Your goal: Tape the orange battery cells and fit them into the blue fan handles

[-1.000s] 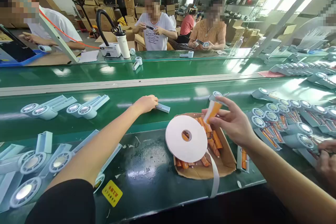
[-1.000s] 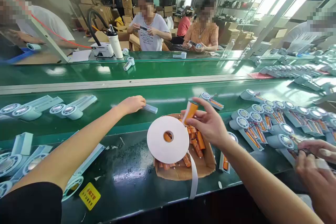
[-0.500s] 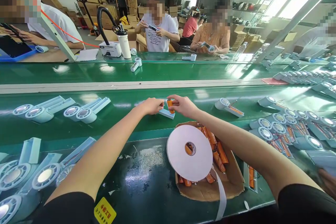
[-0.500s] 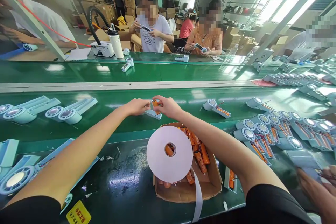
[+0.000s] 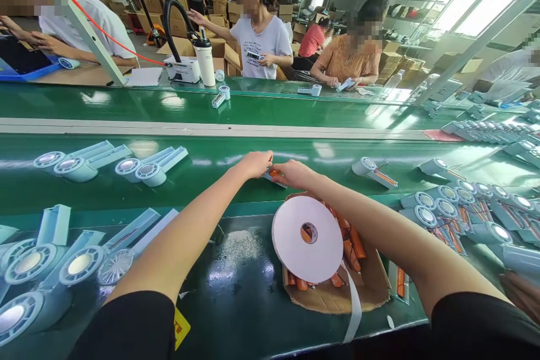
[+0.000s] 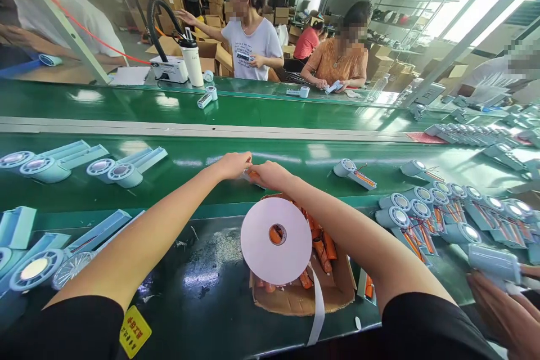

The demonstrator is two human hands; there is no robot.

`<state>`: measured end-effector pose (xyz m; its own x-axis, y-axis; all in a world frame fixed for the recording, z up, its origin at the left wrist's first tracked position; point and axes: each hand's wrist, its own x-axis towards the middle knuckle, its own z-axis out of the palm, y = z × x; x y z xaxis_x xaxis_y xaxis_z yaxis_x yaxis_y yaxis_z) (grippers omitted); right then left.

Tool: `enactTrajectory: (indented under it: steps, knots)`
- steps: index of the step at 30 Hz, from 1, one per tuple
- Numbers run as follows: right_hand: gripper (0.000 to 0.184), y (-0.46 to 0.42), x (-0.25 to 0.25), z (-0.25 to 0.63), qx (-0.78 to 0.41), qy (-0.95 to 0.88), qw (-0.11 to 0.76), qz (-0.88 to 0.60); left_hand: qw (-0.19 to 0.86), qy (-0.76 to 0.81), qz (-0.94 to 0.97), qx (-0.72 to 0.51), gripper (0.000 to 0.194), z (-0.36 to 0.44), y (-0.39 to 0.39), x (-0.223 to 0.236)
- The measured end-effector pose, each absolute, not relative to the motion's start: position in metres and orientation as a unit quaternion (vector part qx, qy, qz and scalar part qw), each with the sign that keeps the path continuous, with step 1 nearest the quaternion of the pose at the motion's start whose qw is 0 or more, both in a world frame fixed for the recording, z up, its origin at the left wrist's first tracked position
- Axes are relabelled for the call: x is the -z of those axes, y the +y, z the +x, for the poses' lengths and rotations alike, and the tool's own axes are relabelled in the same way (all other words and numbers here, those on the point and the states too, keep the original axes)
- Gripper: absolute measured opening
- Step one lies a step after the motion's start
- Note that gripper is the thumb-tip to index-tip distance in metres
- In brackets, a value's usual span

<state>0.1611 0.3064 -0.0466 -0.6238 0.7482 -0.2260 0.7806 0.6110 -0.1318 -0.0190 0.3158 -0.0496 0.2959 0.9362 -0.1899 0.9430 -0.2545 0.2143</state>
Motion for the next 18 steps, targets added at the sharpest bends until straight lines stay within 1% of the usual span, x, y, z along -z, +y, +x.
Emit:
enactTrajectory:
  steps: [3,7,9,10,11,13,14,15,17,18]
  knots:
    - [0.036,0.306,0.040,0.146,0.101,0.894,0.116,0.421,0.143,0.599,0.787,0.008,0.026,-0.014,0.315,0.049]
    - [0.023,0.307,0.009,0.144,0.118,0.887,0.081,0.440,0.128,0.604,0.787,-0.003,0.025,-0.005,0.308,0.037]
    - [0.019,0.296,-0.014,0.166,0.118,0.882,0.014,0.456,0.109,0.604,0.789,-0.021,0.029,0.000,0.294,0.027]
    - [0.025,0.283,-0.024,0.183,0.114,0.875,-0.035,0.469,0.095,0.602,0.792,-0.041,0.031,0.002,0.282,0.023]
    - [0.035,0.266,-0.031,0.203,0.110,0.865,-0.089,0.481,0.078,0.590,0.801,-0.073,0.034,0.003,0.267,0.019]
    - [0.052,0.219,-0.035,0.247,0.116,0.838,-0.174,0.504,0.053,0.516,0.842,-0.147,0.040,0.005,0.228,0.017]
    - [0.056,0.193,-0.031,0.267,0.133,0.831,-0.182,0.509,0.046,0.457,0.871,-0.176,0.047,0.006,0.206,0.018]
    - [0.056,0.166,-0.025,0.284,0.155,0.826,-0.161,0.517,0.048,0.396,0.899,-0.179,0.056,0.006,0.185,0.019]
    - [0.049,0.118,-0.006,0.306,0.177,0.812,-0.100,0.548,0.052,0.327,0.933,-0.142,0.073,0.009,0.150,0.025]
    - [0.044,0.099,0.004,0.310,0.179,0.808,-0.069,0.557,0.052,0.320,0.939,-0.115,0.076,0.010,0.137,0.028]
